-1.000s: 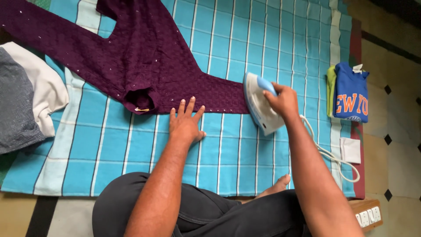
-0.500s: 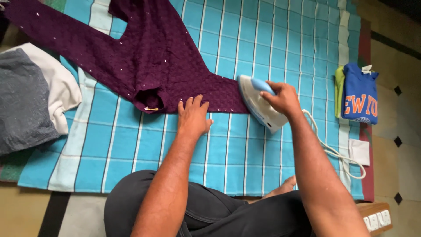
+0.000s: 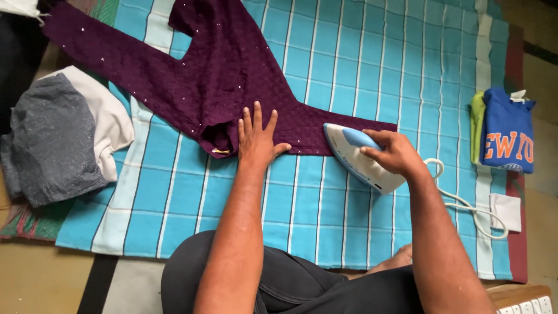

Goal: The person is ironing a purple shirt on a flat surface.

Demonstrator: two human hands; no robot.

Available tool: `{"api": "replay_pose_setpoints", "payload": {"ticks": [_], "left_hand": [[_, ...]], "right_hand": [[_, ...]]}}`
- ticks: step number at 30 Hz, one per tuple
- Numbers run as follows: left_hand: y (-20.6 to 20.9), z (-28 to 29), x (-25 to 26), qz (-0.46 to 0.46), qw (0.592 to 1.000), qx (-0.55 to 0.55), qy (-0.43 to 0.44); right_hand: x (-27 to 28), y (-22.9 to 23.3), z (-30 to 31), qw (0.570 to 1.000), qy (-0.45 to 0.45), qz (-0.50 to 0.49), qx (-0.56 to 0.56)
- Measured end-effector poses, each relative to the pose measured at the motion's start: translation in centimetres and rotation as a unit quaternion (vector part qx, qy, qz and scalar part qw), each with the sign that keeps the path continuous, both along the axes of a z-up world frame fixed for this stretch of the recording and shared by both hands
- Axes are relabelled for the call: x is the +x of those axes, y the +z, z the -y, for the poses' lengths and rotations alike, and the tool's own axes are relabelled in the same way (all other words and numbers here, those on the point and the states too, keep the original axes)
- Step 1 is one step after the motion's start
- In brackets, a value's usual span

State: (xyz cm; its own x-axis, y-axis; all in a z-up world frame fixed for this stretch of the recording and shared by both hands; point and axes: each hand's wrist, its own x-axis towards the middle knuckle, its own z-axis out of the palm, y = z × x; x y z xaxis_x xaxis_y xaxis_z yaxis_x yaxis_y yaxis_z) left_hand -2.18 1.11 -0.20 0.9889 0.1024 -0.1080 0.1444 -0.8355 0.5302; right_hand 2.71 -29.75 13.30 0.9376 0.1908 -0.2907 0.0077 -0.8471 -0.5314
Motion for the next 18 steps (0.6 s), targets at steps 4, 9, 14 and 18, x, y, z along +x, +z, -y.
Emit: {"api": "replay_pose_setpoints", "payload": {"ticks": [4,9,14,18], "left_hand": [[-0.6,0.1,0.1,-0.012,1.000,0.005,-0.011],[-0.7,0.0,0.2,-0.024,1.000,0.015,-0.014],[0.1,0.0,0.2,-0.029,0.999,0.006,-0.017],[0.6,-0.2,0.3,-0.038,0.999,-0.033,-0.008]], "right_hand": [[0.0,0.5,-3.5,0.997,0.006,0.008,-0.081],[3.9,-1.7,-6.5,0.988,-0.065,0.125,-0.064],[3.4,-0.9,-7.2,0.990,-0.074,0.103,-0.069],[-1.4,0.5,-8.9,0.994,-0.072,0.013,-0.082]]}}
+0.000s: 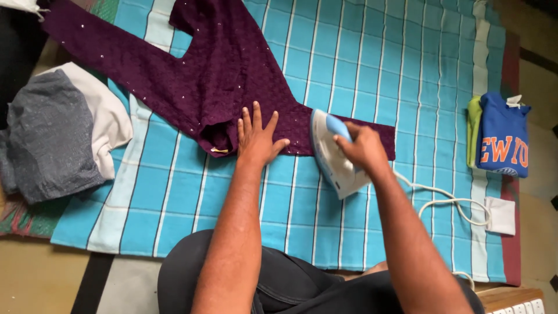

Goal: The person is ironing a purple shirt on a flat surface.

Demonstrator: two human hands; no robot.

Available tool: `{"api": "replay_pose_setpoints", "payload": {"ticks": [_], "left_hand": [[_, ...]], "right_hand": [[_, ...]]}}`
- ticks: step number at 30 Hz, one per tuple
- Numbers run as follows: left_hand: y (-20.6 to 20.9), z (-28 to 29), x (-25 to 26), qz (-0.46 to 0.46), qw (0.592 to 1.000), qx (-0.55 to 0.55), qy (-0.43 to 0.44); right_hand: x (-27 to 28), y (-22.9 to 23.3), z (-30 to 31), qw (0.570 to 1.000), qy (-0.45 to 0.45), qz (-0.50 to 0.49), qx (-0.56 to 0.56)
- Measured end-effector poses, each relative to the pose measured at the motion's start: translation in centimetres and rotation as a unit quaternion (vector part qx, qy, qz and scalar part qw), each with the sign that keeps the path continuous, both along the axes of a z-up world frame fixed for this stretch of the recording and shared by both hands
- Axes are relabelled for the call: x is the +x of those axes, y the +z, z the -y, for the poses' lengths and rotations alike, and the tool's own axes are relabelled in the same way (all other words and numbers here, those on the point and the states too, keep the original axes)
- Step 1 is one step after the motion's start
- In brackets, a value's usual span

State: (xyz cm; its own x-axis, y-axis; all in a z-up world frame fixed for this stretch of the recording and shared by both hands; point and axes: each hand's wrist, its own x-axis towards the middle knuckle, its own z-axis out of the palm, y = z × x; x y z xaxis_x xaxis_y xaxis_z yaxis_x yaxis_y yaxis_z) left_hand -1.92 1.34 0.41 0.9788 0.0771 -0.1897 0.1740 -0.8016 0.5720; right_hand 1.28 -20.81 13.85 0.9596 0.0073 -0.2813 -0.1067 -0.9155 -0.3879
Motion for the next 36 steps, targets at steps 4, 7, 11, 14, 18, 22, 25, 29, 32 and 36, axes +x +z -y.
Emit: {"api": "replay_pose_setpoints", "payload": {"ticks": [4,7,11,14,18,22,25,29,32,36], "left_hand": [[-1.2,0.1,0.2,0.032,0.999,0.007,0.003],[1.3,-0.4,-0.3,0.018,0.999,0.039,0.002],[1.4,-1.1,-0.2,-0.009,0.998,0.049,0.023],[1.3,-1.7,0.0,-0.017,0.998,0.042,0.038],[2.8,-2.5,0.0,-0.057,0.997,0.019,0.050],[2.0,-2.5,0.0,-0.059,0.997,0.009,0.051],[2.2,-2.7,-0.3,-0.053,0.997,0.006,0.055],[2.4,-2.8,-0.2,-0.058,0.997,-0.003,0.051],[2.1,-2.8,-0.2,-0.056,0.997,-0.008,0.054],[1.1,-2.3,0.1,-0.038,0.997,-0.016,0.070]], "right_hand": [[-1.0,-1.3,-1.2,1.000,-0.006,-0.021,0.006],[1.2,-3.3,-1.9,0.997,-0.018,0.052,0.060],[4.4,-2.3,-5.2,0.994,-0.053,0.067,0.065],[4.5,-1.1,-6.6,0.995,-0.076,0.035,0.052],[1.9,-0.9,-7.1,0.996,-0.056,-0.050,-0.039],[-1.5,-2.6,-7.0,0.998,0.038,-0.014,-0.056],[-1.7,-2.6,-7.7,0.998,0.036,0.047,-0.027],[2.2,-3.9,-7.4,0.996,-0.029,0.083,0.018],[3.7,-4.2,-7.6,0.992,-0.045,0.118,0.005],[0.5,0.1,-10.4,0.995,-0.102,0.009,0.006]]}}
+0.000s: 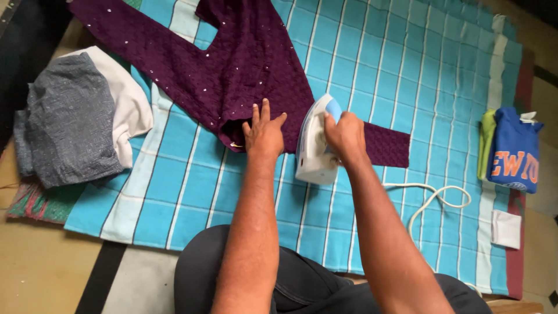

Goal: The person is ironing a purple shirt on a flat surface.

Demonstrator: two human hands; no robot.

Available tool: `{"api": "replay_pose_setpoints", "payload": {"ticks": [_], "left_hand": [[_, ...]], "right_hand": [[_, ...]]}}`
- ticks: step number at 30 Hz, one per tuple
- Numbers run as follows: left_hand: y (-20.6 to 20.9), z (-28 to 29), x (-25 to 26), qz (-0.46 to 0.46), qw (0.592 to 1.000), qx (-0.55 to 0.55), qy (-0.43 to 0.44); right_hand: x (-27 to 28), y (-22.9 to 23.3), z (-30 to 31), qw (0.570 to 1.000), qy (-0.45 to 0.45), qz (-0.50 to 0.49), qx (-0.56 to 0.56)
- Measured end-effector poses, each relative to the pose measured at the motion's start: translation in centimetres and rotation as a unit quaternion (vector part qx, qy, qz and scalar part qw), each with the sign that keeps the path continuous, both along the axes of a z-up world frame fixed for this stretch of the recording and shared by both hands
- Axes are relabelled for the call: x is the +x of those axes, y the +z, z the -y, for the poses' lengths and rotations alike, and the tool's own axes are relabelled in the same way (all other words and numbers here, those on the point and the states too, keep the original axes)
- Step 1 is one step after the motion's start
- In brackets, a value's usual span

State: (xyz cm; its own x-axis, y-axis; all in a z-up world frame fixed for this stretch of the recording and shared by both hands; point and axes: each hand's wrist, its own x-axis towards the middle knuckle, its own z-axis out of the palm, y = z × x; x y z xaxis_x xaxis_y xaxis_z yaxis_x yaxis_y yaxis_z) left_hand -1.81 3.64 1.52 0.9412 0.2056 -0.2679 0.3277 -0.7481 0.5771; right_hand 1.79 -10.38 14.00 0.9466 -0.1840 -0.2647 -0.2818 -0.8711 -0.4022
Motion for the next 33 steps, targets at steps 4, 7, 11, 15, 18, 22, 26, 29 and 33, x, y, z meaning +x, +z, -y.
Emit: {"api": "replay_pose_setpoints", "payload": {"ticks": [4,7,11,15,18,22,26,29,33], "left_hand": [[0.9,-0.1,-0.3,0.000,1.000,0.000,0.009],[1.8,-0.2,-0.4,-0.020,1.000,-0.004,0.003],[1.5,-0.2,-0.6,-0.021,1.000,-0.005,0.004],[1.1,-0.1,-0.4,-0.012,1.000,0.000,0.005],[0.4,0.2,-0.2,0.000,1.000,0.005,0.011],[0.4,0.1,-0.2,0.007,1.000,0.002,0.017],[0.6,0.2,0.1,-0.004,1.000,0.004,0.011],[1.1,-0.2,-0.3,-0.015,1.000,0.001,0.008],[2.3,-0.3,-0.4,-0.027,1.000,-0.009,0.000]], "right_hand": [[-4.2,-3.3,0.7,0.997,0.067,0.039,0.001],[-6.0,-3.4,-0.1,0.987,0.136,0.085,-0.004],[-3.6,-4.3,0.4,0.990,0.091,0.104,-0.001],[2.4,-5.1,1.8,0.993,0.036,0.105,-0.035],[6.2,-4.4,2.4,0.994,0.034,0.094,-0.038],[7.0,-4.1,2.5,0.995,0.040,0.082,-0.033],[3.3,-4.9,2.6,0.994,0.076,0.063,-0.041],[-2.0,-5.1,1.2,0.989,0.116,0.081,-0.029],[-4.7,-3.9,-0.3,0.994,0.091,0.062,-0.021]]}}
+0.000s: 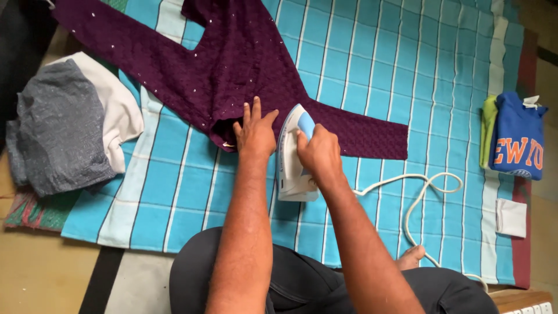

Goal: The person is ironing a purple shirt on a flat surface.

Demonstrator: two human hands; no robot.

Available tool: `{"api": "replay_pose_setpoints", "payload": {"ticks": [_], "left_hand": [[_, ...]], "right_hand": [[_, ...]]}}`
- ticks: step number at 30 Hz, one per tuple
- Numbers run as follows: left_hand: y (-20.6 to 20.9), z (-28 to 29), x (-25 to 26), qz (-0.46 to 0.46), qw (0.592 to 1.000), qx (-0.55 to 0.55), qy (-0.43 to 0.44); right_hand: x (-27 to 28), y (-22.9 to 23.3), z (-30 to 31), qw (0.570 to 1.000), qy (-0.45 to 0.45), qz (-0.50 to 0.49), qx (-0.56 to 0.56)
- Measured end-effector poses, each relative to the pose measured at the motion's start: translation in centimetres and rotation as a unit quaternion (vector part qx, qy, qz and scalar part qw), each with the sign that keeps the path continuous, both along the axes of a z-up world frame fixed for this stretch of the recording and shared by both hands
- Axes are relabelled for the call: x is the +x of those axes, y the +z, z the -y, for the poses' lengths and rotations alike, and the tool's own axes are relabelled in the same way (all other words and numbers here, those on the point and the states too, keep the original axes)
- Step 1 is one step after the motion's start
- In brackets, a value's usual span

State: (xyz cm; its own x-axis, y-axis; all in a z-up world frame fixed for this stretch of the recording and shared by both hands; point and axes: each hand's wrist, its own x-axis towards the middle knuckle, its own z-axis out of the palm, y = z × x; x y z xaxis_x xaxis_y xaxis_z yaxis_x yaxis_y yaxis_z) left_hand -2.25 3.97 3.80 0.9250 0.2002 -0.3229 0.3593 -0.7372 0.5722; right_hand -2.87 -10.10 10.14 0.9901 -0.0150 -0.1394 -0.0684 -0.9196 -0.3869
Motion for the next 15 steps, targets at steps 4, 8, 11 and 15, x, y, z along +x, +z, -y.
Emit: {"api": "replay_pose_setpoints", "payload": {"ticks": [4,8,11,15], "left_hand": [[0.0,0.0,0.0,-0.013,1.000,0.005,-0.003],[0.1,0.0,0.3,-0.027,1.000,0.005,-0.006],[0.0,0.1,0.2,-0.034,0.999,0.002,-0.006],[0.1,0.0,0.3,-0.035,0.999,0.003,-0.006]], "right_hand": [[4.1,0.2,0.0,0.999,-0.009,0.035,-0.012],[8.6,1.3,1.3,0.998,-0.058,-0.004,-0.020],[9.4,1.8,3.2,0.998,-0.026,-0.030,-0.050],[8.2,1.4,7.4,0.992,0.084,0.021,-0.093]]}}
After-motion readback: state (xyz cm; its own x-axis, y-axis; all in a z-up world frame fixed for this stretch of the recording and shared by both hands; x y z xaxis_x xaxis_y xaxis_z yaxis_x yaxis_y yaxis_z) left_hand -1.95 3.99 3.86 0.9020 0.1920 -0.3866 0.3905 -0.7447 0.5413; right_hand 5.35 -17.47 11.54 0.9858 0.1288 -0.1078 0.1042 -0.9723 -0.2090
